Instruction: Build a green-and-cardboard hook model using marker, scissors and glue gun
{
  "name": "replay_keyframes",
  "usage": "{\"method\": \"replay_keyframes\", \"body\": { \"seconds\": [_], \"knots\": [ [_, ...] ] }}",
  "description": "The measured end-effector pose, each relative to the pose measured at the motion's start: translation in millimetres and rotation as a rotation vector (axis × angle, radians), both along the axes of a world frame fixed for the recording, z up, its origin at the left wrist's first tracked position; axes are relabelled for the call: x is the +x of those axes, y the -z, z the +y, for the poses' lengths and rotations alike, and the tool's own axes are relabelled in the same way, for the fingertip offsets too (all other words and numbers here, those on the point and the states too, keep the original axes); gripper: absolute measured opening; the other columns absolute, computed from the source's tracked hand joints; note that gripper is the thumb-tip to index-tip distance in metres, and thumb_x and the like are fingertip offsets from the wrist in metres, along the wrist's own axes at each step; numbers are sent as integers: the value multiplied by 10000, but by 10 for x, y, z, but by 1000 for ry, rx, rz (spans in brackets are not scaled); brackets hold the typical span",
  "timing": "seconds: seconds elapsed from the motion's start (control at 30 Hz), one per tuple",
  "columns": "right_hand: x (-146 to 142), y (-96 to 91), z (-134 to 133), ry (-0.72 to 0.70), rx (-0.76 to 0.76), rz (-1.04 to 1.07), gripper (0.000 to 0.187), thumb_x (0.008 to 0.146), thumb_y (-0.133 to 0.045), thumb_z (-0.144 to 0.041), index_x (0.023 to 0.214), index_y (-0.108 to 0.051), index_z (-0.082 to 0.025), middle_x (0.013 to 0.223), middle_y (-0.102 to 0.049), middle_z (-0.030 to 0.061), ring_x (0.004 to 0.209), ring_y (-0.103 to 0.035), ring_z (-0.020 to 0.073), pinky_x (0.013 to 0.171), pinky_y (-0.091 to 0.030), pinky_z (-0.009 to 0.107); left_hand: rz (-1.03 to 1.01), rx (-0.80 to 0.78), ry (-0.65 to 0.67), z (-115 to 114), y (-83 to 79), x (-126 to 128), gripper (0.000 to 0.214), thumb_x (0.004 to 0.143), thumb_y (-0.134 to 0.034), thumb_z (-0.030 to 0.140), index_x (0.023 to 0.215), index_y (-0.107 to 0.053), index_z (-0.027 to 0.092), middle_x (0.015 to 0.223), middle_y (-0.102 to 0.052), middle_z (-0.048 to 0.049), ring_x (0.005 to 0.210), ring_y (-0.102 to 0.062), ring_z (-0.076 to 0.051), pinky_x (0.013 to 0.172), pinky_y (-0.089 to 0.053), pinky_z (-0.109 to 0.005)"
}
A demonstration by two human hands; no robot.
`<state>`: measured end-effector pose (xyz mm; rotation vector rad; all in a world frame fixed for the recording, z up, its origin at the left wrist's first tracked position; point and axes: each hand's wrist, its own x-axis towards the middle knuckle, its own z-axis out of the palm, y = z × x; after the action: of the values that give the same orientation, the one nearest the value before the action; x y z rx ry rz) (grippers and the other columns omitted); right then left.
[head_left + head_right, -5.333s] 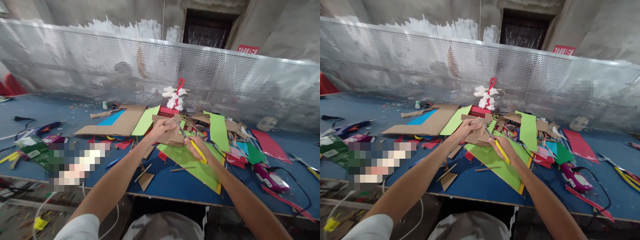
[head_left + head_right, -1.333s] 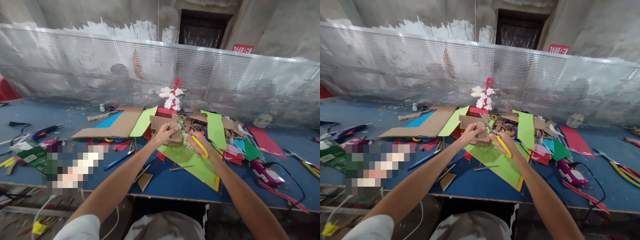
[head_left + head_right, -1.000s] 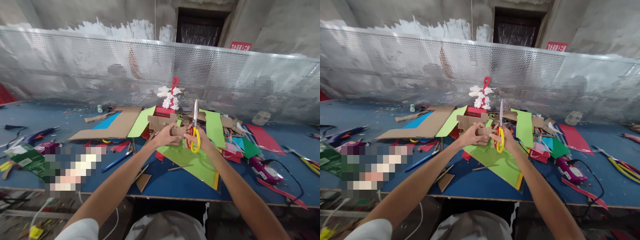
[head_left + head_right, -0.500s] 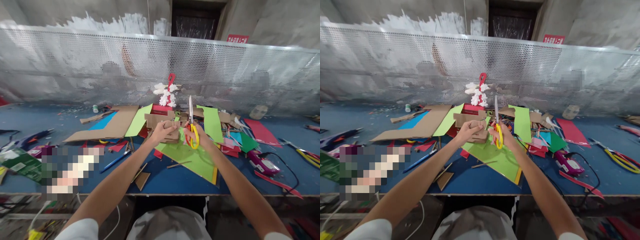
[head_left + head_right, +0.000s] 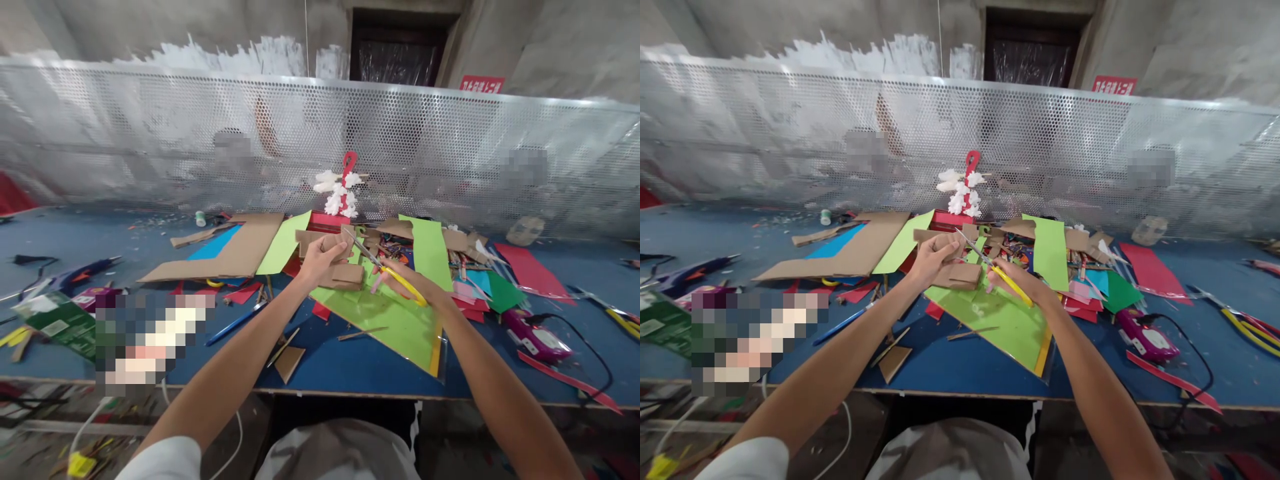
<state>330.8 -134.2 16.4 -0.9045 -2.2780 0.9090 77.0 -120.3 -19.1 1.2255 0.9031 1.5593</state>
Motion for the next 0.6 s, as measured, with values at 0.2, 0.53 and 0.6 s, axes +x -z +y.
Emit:
{"method": "replay_keyframes", "body": {
  "seconds": [0.2, 0.53, 0.6],
  "knots": [
    [-12, 63, 96, -46, 11, -21, 448, 854, -639, -663, 896, -577, -221, 791, -586, 16, 675, -532, 175, 631, -440, 308, -24, -13, 14, -7, -12, 4, 455, 697, -903, 446, 965, -679, 155, 978, -771, -70, 844, -785, -232, 733, -643, -336],
    [-28, -3, -40, 16, -20, -26, 489, 892, -591, -700, 877, -605, -211, 643, -521, -17, 536, -449, 132, 508, -359, 270, 25, -42, 4, -81, -97, 51, 445, 694, -903, 425, 975, -702, 144, 973, -778, -82, 845, -780, -225, 729, -628, -317],
    [-37, 10, -42, 30, -27, -18, 512, 892, -563, -724, 859, -605, -215, 632, -523, -7, 536, -449, 140, 499, -354, 278, 27, -36, 5, -83, -97, 45, 438, 700, -897, 425, 981, -711, 145, 974, -778, -79, 846, -781, -224, 732, -628, -317]
  ]
}}
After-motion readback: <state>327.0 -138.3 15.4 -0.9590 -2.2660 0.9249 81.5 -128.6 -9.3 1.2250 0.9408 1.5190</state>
